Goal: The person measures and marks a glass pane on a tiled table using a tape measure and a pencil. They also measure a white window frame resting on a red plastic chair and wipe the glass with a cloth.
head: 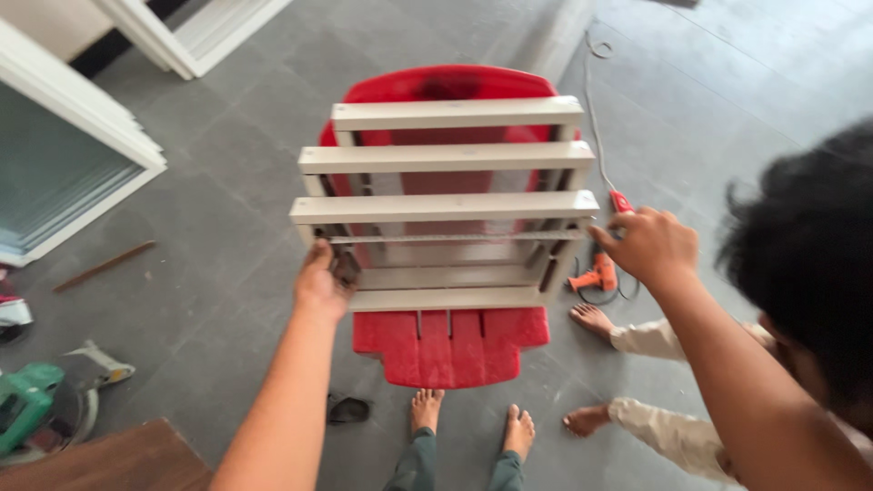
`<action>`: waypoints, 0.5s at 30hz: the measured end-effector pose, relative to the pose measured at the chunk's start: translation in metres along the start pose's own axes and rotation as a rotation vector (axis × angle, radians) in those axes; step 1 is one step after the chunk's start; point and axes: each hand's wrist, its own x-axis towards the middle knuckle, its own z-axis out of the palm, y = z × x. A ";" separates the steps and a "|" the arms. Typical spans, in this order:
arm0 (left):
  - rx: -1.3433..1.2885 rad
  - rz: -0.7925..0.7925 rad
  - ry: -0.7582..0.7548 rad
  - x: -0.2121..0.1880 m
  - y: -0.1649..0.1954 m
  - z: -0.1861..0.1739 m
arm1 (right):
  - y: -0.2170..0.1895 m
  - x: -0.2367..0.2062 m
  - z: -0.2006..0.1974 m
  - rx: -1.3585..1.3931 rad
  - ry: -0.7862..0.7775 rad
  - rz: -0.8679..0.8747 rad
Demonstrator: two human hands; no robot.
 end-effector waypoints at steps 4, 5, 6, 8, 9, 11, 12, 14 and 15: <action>-0.072 0.023 -0.045 -0.008 0.004 0.008 | -0.005 -0.001 0.000 -0.047 0.025 0.003; -0.066 0.024 -0.028 -0.011 0.005 0.010 | -0.006 -0.001 0.000 -0.058 0.024 0.004; -0.058 0.023 -0.010 -0.013 0.006 0.011 | -0.006 -0.001 0.000 -0.069 0.021 0.007; -0.036 0.023 0.000 -0.018 0.008 0.014 | -0.008 -0.002 -0.001 -0.064 0.007 0.018; -0.026 0.022 0.002 -0.020 0.009 0.016 | -0.008 -0.001 -0.001 -0.063 0.001 0.025; -0.024 0.022 0.014 -0.023 0.010 0.019 | -0.009 -0.001 -0.003 -0.076 -0.019 0.033; -0.023 0.022 0.020 -0.025 0.011 0.021 | -0.009 0.000 -0.004 -0.083 -0.029 0.037; -0.020 0.020 0.020 -0.028 0.013 0.023 | -0.009 0.001 -0.004 -0.084 -0.029 0.035; -0.019 0.019 0.018 -0.030 0.014 0.025 | -0.009 0.001 -0.005 -0.085 -0.029 0.036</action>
